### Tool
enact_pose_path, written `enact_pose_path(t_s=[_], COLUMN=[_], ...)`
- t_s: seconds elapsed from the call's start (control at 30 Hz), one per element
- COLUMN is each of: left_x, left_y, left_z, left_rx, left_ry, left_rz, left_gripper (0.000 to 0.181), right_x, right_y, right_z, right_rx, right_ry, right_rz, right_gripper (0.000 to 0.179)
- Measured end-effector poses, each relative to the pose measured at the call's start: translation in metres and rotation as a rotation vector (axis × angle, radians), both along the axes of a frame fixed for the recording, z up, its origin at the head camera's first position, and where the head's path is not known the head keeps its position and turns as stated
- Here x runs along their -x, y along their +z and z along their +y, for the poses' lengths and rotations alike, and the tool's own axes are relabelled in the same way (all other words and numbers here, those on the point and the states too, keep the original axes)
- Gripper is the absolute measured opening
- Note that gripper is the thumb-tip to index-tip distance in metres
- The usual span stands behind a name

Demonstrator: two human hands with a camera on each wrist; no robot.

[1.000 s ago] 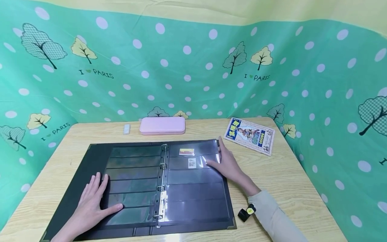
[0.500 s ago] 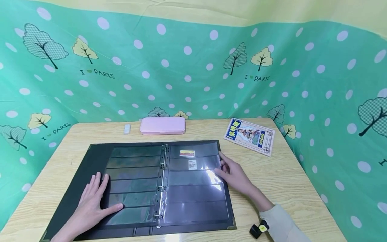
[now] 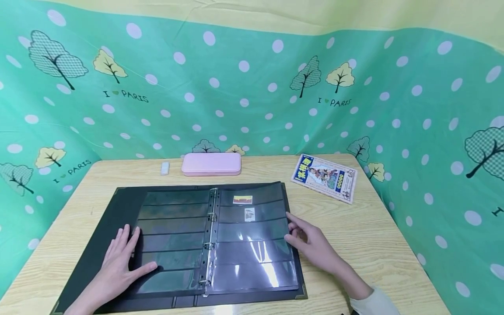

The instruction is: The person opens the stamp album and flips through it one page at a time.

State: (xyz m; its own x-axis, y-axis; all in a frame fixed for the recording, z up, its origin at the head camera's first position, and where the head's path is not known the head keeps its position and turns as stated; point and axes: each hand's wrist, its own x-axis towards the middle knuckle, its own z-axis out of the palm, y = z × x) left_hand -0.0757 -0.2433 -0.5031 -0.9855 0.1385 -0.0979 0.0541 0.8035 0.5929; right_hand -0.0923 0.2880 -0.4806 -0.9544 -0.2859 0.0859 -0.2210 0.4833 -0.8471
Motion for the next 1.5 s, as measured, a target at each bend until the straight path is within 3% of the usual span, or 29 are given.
enact_pose_path(t_s=[0.17, 0.3, 0.4, 0.67, 0.83, 1.0, 1.17, 1.33, 1.5], left_x=[0.001, 0.002, 0.002, -0.006, -0.013, -0.019, -0.024, -0.028, -0.028], left_y=[0.006, 0.013, 0.019, 0.040, 0.055, 0.066, 0.073, 0.078, 0.083], left_z=[0.001, 0.002, 0.006, 0.025, 0.047, 0.067, 0.086, 0.104, 0.120], left_rx=[-0.020, -0.012, 0.000, -0.042, -0.102, -0.155, -0.213, -0.334, -0.489], left_ry=[0.029, 0.058, 0.073, 0.078, 0.069, 0.047, 0.027, -0.009, -0.062], left_rz=[-0.043, -0.085, -0.079, 0.084, 0.200, 0.264, 0.301, 0.282, 0.183], left_gripper=[0.126, 0.123, 0.119, 0.093, 0.075, 0.065, 0.061, 0.063, 0.077], right_x=[-0.012, -0.017, -0.018, -0.025, -0.029, -0.029, -0.027, -0.026, -0.022], right_y=[0.005, 0.009, 0.012, 0.026, 0.035, 0.038, 0.036, 0.042, 0.045], right_z=[-0.003, -0.007, -0.011, -0.027, -0.042, -0.055, -0.065, -0.078, -0.092], right_rx=[-0.010, -0.012, -0.002, 0.041, 0.103, 0.185, 0.244, 0.300, 0.318], right_ry=[-0.002, 0.016, 0.045, 0.121, 0.226, 0.358, 0.423, 0.495, 0.566], right_rz=[0.035, 0.112, 0.158, 0.121, 0.074, 0.046, 0.037, 0.095, 0.112], right_gripper=[0.060, 0.059, 0.063, 0.071, 0.066, 0.060, 0.063, 0.065, 0.068])
